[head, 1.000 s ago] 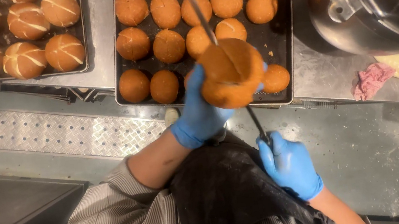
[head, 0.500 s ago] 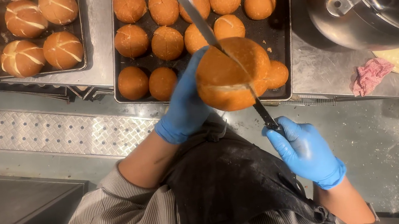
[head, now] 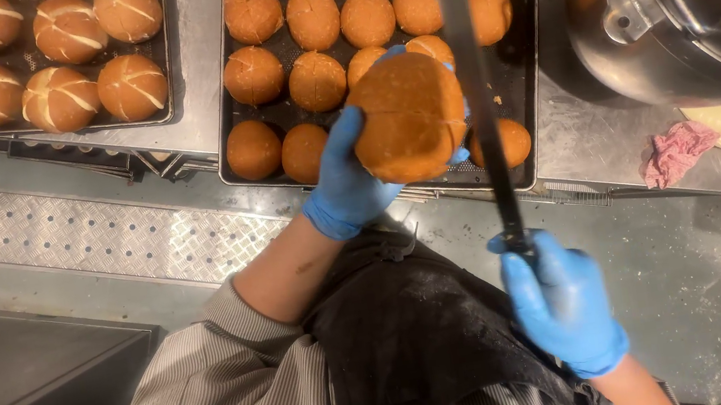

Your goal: Cutting a pattern into several baked buns on a tray using a long knife.

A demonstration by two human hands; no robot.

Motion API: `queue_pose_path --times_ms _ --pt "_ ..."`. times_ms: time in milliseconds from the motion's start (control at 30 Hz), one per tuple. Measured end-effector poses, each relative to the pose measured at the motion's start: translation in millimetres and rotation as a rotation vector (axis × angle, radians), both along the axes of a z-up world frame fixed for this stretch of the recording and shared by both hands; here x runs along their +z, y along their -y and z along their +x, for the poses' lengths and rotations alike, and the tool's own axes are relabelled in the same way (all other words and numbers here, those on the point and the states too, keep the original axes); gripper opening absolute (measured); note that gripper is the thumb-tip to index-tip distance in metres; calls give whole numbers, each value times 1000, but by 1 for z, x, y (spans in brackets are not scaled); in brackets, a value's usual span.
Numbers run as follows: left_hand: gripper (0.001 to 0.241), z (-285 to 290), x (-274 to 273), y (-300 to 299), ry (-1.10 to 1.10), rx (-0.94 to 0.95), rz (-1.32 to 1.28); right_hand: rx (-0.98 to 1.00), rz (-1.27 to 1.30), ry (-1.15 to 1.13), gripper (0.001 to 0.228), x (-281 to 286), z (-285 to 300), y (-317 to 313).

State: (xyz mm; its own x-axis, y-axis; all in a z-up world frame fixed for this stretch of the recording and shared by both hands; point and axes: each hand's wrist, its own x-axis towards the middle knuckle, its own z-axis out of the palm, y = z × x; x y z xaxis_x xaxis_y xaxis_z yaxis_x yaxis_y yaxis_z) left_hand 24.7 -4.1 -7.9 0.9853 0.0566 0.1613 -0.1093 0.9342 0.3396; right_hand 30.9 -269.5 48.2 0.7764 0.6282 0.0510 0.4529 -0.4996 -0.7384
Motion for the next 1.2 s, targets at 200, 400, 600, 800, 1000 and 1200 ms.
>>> queue_pose_path --times_ms 200,400,600,800,1000,1200 --pt "92 6 3 7 25 50 5 0 -12 25 11 -9 -8 -12" --pt "83 8 -7 13 126 102 284 -3 -119 -71 12 -8 -4 -17" --pt "85 17 -14 5 -15 81 -4 27 -211 18 12 -28 -8 -6" --pt "84 12 -20 36 -116 -4 45 33 -162 90 9 -31 0 -14" --pt "77 20 -6 19 65 -6 -51 37 -217 27 11 -38 -1 -7" --pt "79 23 -22 47 -9 86 108 8 -157 126 16 -46 5 -14"
